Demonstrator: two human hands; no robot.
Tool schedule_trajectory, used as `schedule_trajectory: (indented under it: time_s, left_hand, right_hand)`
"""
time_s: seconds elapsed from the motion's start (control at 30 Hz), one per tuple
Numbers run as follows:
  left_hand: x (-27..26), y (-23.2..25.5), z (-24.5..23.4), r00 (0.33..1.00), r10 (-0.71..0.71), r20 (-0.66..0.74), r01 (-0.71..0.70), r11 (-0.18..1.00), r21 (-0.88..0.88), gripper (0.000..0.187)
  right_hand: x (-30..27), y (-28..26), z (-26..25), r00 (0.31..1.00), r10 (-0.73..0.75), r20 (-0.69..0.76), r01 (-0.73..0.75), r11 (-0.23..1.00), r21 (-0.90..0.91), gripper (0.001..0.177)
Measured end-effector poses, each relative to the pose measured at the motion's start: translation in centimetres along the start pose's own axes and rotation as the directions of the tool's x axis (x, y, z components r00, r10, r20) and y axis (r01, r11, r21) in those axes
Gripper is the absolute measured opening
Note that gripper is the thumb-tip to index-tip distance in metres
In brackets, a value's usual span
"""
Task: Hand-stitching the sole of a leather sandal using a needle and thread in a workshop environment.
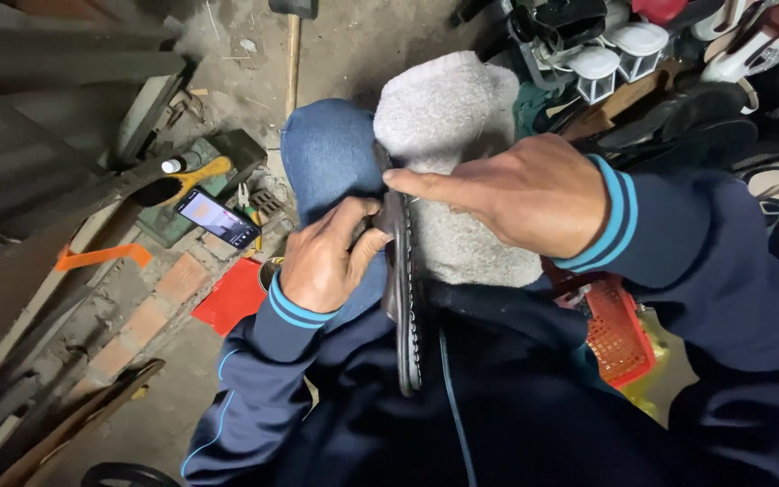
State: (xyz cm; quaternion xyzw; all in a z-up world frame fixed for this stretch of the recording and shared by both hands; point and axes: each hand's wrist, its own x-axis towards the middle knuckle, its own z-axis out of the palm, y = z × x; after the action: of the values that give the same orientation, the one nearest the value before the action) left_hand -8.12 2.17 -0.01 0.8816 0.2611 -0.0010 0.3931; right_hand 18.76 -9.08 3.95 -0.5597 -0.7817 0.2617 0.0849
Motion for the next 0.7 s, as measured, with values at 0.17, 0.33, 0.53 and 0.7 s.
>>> schedule_trajectory:
  time_s: [0.17,0.33,0.53,0.7]
  left_hand:
    - [0.1,0.5,-0.3,0.988,-0.030,-0.153,0.051,0.990,0.135,0.035]
    - [-0.5,0.6,0.2,0.971,-0.079,-0.225,0.123,0.974,0.190,0.041]
    - [-0.5,-0.1,-0.2,0.975,-0.175,-0.135,0.186,0.980,0.074,0.043]
    - [1.8,2.2,-0.9,0.991,-0.131,-0.003,0.130,0.979,0.156,0.030]
  right_hand:
    - [1.0,-0.4,0.1,1.000,0.009,0.017,-0.009,1.000,0.005,0.098]
    - [1.9,-0.9,0.9,1.000,0.013,-0.028,-0.013,1.000,0.009,0.091]
    - [2.1,-0.7,2.7,0.988,-0.006,-0.157,0.004,1.000,-0.015,0.088]
    - [2.6,-0.7,1.1,0.993,0.110,-0.033,-0.113,0.987,-0.112,0.075]
